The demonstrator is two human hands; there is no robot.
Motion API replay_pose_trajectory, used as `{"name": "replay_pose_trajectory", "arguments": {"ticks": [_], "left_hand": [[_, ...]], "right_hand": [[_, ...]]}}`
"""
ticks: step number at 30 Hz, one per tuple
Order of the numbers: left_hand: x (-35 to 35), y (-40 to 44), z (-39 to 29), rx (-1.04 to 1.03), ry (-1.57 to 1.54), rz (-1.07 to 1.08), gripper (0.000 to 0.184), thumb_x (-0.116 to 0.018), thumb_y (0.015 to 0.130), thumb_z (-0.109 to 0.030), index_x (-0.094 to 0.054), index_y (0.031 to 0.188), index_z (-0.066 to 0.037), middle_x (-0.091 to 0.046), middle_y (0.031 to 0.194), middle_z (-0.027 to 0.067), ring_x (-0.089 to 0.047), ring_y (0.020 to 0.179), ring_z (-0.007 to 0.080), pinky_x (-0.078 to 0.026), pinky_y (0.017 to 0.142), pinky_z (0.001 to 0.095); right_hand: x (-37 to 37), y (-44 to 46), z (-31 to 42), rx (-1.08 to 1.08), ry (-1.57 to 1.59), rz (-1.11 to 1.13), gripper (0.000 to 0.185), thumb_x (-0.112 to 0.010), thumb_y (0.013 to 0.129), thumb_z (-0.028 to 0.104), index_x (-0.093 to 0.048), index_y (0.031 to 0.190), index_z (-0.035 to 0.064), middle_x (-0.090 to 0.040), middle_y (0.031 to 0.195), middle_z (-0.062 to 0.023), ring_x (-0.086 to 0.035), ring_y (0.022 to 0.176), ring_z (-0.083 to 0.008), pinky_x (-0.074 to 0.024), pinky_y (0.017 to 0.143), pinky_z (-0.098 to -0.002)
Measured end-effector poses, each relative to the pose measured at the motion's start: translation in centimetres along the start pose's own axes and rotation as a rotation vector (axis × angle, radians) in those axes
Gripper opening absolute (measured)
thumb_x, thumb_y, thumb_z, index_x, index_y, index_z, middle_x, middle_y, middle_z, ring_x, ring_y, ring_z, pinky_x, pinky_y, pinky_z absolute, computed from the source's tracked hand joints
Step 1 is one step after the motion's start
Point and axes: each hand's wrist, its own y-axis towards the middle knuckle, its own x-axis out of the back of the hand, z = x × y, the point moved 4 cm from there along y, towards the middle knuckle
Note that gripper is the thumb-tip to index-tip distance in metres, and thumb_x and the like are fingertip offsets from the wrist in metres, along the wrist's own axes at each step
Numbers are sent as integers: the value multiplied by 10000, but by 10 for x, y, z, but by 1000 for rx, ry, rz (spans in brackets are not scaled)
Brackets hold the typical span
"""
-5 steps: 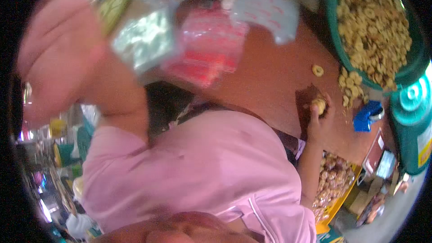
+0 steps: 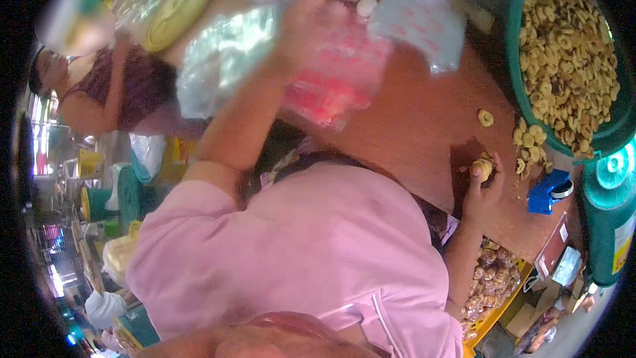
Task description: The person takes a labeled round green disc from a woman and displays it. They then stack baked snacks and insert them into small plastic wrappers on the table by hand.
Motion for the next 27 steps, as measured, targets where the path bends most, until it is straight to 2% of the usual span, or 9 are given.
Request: {"name": "replay_pose_trajectory", "arguments": {"ticks": [2, 4, 8, 14, 16, 20, 23, 24, 27], "left_hand": [[-24, -14, 63, -212, 634, 103, 321, -753, 903, -318, -704, 1046, -36, -652, 1236, 146, -602, 1161, 335, -454, 1054, 485], [-49, -32, 121, -191, 771, 306, 322, -763, 881, -336, -713, 1032, -57, -639, 1271, 137, -572, 1210, 367, -432, 1080, 511], [-55, -41, 122, -70, 836, 356, 299, -760, 859, -362, -741, 980, -90, -608, 1348, 125, -514, 1300, 398, -397, 1117, 517], [-49, -36, 146, -40, 543, 291, 221, -761, 815, -318, -718, 803, -101, -611, 1317, 129, -486, 1332, 409, -363, 1148, 517], [-50, -39, 129, 1, 641, 367, 196, -739, 835, -295, -724, 832, -100, -617, 1302, 120, -495, 1328, 391, -355, 1151, 526], [-48, -46, 106, -205, 820, 263, 162, -713, 834, -248, -717, 867, -90, -681, 1101, 133, -661, 1007, 369, -534, 897, 492], [-48, -38, 125, -114, 655, 346, 248, -729, 895, -332, -726, 954, -91, -641, 1238, 128, -530, 1306, 316, -347, 1158, 515], [-47, -40, 129, -40, 523, 328, 275, -729, 908, -353, -720, 956, -83, -648, 1214, 124, -548, 1274, 301, -372, 1134, 493], [-36, -46, 31, 133, -3, 314, 373, -709, 956, -427, -706, 963, -53, -668, 1138, 102, -603, 1145, 252, -451, 1030, 413]], "right_hand": [[-3, -2, 1, 13, -35, 20, 529, -692, 1007, 206, -497, 1446, -16, -605, 1306, -128, -603, 1147, -206, -501, 1000, -324], [-3, 1, -2, 52, -56, 19, 544, -700, 1003, 224, -496, 1445, -20, -605, 1305, -127, -606, 1138, -207, -504, 994, -328], [-3, 1, 7, 11, 1, -15, 584, -750, 959, 265, -525, 1420, -15, -604, 1299, -146, -584, 1189, -251, -460, 1059, -378], [-4, 3, 8, 50, -103, -15, 586, -751, 958, 284, -541, 1409, -25, -606, 1306, -157, -585, 1197, -264, -448, 1066, -383], [0, 4, -3, 48, -102, -15, 583, -749, 959, 283, -544, 1407, -28, -604, 1313, -160, -583, 1204, -266, -443, 1071, -382], [0, 4, 3, 64, -130, -14, 584, -745, 962, 275, -536, 1413, -31, -596, 1325, -164, -580, 1211, -264, -439, 1080, -386], [0, 3, 7, 67, -162, -20, 583, -742, 965, 267, -528, 1418, -31, -591, 1333, -164, -582, 1209, -266, -438, 1083, -387], [2, 3, 4, 43, -147, -23, 583, -740, 966, 264, -525, 1421, -30, -589, 1335, -164, -582, 1209, -267, -437, 1084, -387], [-3, 3, 11, 29, -74, -21, 583, -726, 979, 288, -523, 1424, -28, -602, 1307, -155, -589, 1179, -256, -467, 1047, -380]]}}
